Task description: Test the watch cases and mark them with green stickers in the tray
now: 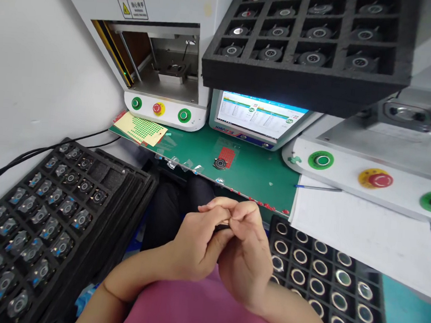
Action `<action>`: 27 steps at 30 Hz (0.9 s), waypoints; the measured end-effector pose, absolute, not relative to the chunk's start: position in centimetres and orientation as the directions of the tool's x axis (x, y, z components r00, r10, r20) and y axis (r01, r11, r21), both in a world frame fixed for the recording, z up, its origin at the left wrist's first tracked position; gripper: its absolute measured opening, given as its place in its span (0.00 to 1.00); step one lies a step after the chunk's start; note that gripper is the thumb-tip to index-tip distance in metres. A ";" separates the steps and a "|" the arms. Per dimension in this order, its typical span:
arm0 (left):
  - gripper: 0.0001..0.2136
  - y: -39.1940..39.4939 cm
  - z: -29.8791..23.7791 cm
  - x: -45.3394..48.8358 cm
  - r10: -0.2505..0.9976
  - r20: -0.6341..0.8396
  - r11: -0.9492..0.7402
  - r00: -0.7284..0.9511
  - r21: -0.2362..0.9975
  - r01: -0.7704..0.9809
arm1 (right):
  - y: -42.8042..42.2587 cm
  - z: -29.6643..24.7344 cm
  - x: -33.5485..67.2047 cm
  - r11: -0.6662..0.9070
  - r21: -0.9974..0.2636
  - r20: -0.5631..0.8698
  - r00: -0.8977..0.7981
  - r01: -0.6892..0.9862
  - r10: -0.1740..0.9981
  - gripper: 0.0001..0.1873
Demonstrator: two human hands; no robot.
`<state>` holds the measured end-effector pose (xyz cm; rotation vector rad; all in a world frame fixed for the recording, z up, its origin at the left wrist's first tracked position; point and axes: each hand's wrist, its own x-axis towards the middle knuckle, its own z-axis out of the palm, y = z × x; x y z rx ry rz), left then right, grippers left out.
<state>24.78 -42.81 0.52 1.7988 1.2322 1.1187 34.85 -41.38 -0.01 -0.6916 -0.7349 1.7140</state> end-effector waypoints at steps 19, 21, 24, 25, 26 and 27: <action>0.20 -43.2 2.1 25.9 0.916 -0.241 0.401 0.321 0.579 -0.710 | -39.0 -1.6 38.5 0.474 -0.748 0.635 -0.297 -0.464 0.713 0.45; 0.23 -43.2 1.7 26.1 0.915 -0.244 0.402 0.321 0.589 -0.701 | -38.9 -1.7 38.5 0.473 -0.752 0.635 -0.312 -0.459 0.707 0.46; 0.27 -43.3 1.3 26.4 0.928 -0.247 0.373 0.280 0.639 -0.673 | -38.8 -1.8 38.4 0.479 -0.756 0.636 -0.329 -0.447 0.698 0.46; 0.26 -43.4 1.2 26.5 0.936 -0.237 0.353 0.262 0.657 -0.666 | -38.8 -1.8 38.4 0.481 -0.753 0.639 -0.325 -0.449 0.697 0.46; 0.26 -43.4 1.2 26.6 0.945 -0.217 0.325 0.243 0.671 -0.666 | -38.7 -1.9 38.4 0.480 -0.747 0.644 -0.320 -0.460 0.695 0.44; 0.25 -43.5 1.2 26.7 0.955 -0.192 0.297 0.228 0.682 -0.668 | -38.7 -1.9 38.4 0.471 -0.742 0.645 -0.320 -0.477 0.693 0.43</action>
